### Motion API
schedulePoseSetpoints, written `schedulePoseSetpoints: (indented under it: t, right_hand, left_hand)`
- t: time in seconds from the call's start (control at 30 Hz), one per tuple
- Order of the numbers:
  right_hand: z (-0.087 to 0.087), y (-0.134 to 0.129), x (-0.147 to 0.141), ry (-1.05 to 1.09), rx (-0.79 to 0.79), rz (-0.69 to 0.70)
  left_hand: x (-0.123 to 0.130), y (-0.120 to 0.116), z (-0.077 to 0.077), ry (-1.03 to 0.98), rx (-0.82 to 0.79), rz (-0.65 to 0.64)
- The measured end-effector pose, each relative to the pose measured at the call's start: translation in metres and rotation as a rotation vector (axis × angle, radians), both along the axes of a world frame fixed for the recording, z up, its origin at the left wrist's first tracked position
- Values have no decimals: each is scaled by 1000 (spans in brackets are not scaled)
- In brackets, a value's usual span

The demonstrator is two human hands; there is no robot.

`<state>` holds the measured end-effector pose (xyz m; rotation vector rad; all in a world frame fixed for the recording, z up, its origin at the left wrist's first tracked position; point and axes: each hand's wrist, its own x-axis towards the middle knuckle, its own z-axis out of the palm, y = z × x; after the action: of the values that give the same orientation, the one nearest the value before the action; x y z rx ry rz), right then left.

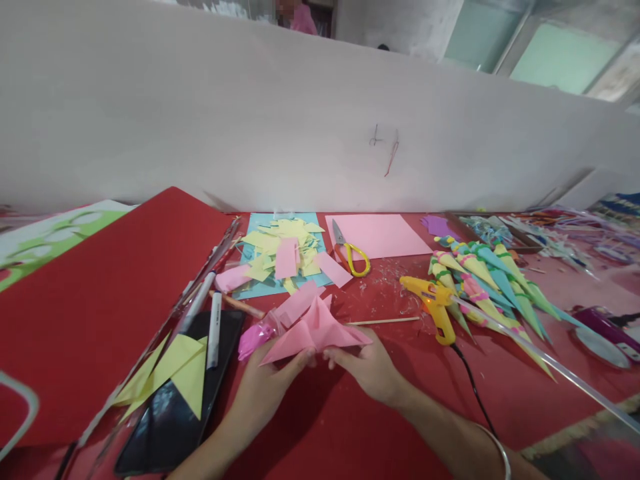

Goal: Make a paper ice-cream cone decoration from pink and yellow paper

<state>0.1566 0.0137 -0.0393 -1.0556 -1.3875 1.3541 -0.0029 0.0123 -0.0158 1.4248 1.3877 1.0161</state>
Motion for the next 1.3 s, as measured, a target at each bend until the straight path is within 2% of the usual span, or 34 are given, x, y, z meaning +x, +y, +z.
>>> schedulePoseSetpoints:
  t: [0.17,0.33,0.63,0.83,1.07,1.3]
  right_hand:
    - [0,0,0,12,40,39]
    - [3,0,1,-85,136,71]
    - [0,1,1,-97,234,33]
    - [0,1,0,-125,241,30]
    - [5,0,3,-191,329,57]
    - [2,-1,4,-342,297,130]
  left_hand:
    - [0,-1,2,-53,59,-88]
    - [1,0,0,-17,99,-110]
    - [2,-2,-10,-96,24,-175]
    - [5,-4,-12,-140,9,-77]
    - [3,-4,-7,113,127,-98]
    - [-7,-2,-8,294,274,-356]
